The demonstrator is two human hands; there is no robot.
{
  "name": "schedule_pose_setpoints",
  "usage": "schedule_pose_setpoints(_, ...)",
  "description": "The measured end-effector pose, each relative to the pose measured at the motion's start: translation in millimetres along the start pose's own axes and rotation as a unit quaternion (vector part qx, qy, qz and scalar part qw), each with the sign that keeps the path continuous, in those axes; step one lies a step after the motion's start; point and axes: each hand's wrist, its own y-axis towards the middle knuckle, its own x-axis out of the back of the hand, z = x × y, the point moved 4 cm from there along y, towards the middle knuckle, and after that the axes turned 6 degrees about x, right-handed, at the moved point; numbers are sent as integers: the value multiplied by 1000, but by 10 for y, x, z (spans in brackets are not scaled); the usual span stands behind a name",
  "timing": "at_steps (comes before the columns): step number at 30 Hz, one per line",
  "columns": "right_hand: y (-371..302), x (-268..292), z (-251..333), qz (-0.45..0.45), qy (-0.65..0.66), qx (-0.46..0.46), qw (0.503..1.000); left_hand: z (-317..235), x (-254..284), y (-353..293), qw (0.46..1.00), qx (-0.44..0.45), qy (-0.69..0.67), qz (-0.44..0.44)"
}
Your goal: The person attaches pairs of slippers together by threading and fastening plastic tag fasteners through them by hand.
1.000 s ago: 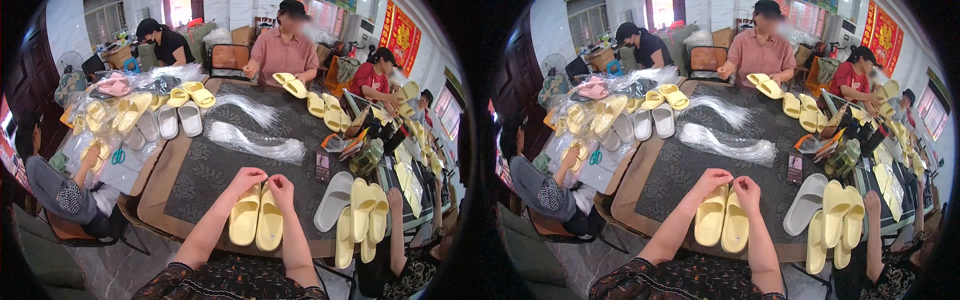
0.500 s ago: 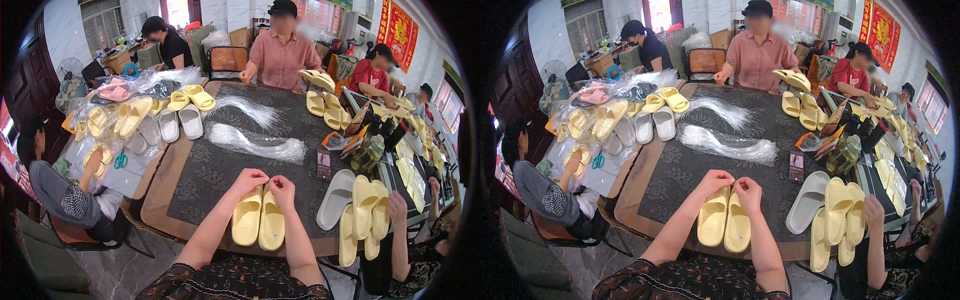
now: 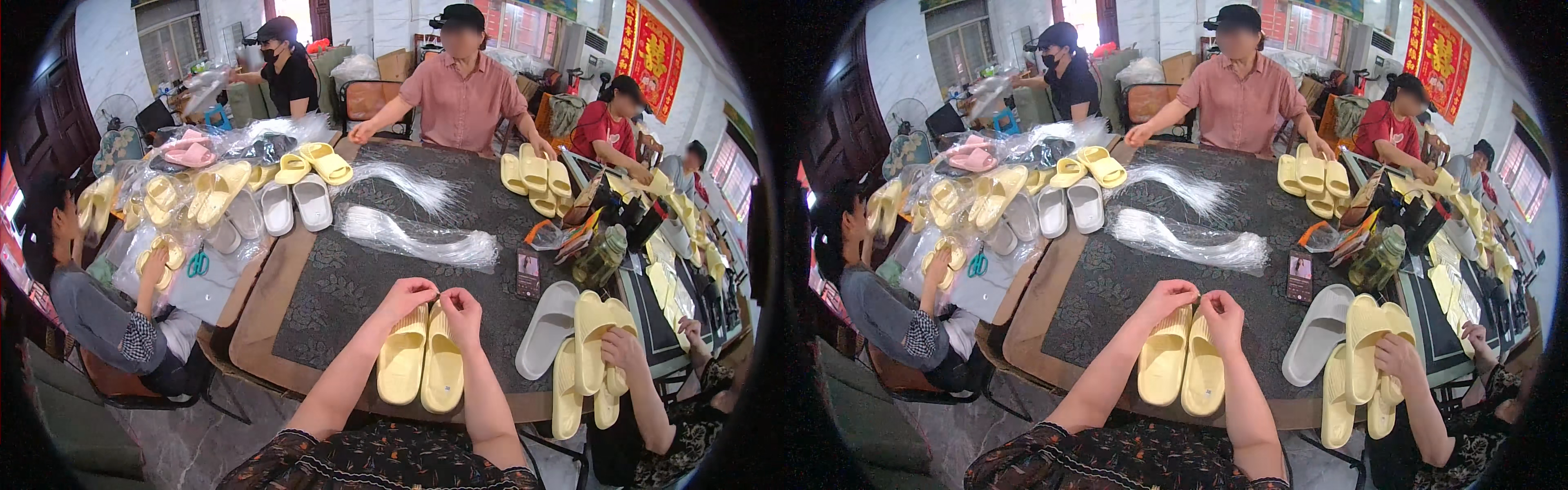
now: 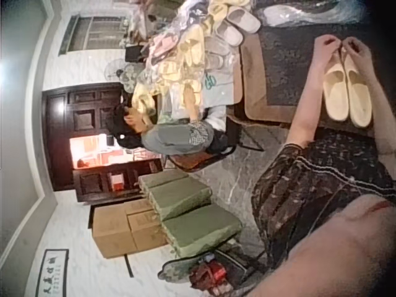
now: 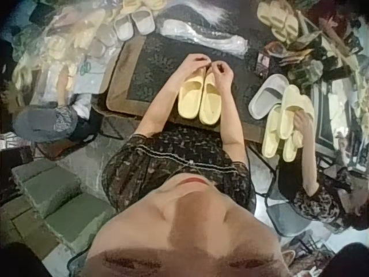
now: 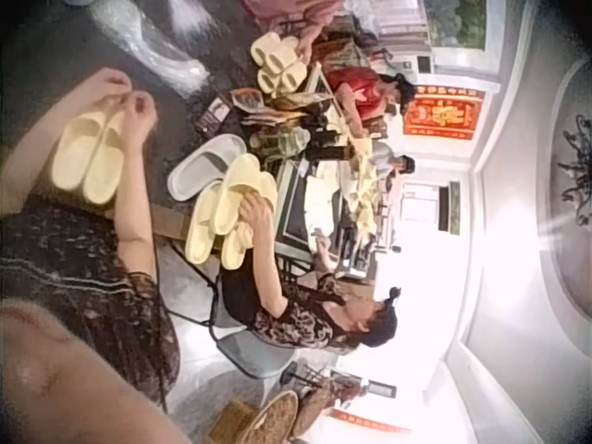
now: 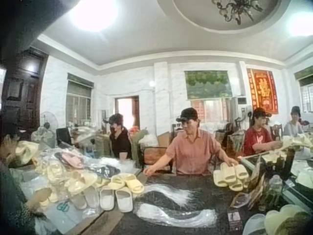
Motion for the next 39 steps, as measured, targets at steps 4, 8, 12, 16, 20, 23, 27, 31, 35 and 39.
schedule_pose_setpoints(4,-2,-14,17,9,22,-3,1000,25,16,-4,1000,18,-5,2)
schedule_pose_setpoints(8,2,26,-31,4,47,2,999,-43,-42,-25,998,51,-8,23)
schedule_pose_setpoints(12,-4,10,12,15,44,-10,999,-36,-42,-31,998,50,-13,34)
schedule_pose_setpoints(16,-3,29,-45,12,57,-21,998,-35,-73,-26,996,75,-23,31)
schedule_pose_setpoints(20,-10,0,-20,19,29,-13,999,41,-18,-7,995,79,-41,37)
schedule_pose_setpoints(23,-14,2,-23,24,30,-11,999,64,-17,0,995,85,-34,44)
schedule_pose_setpoints(27,-22,9,40,31,4,-9,999,64,-26,-3,995,76,-40,58)
schedule_pose_setpoints(31,-15,14,-24,39,5,1,999,91,-31,20,995,63,-34,66)
schedule_pose_setpoints(35,-14,13,-96,35,6,-1,999,116,-37,34,995,66,-33,64)
schedule_pose_setpoints(39,-28,12,10,38,-78,3,996,114,-29,25,994,92,12,57)
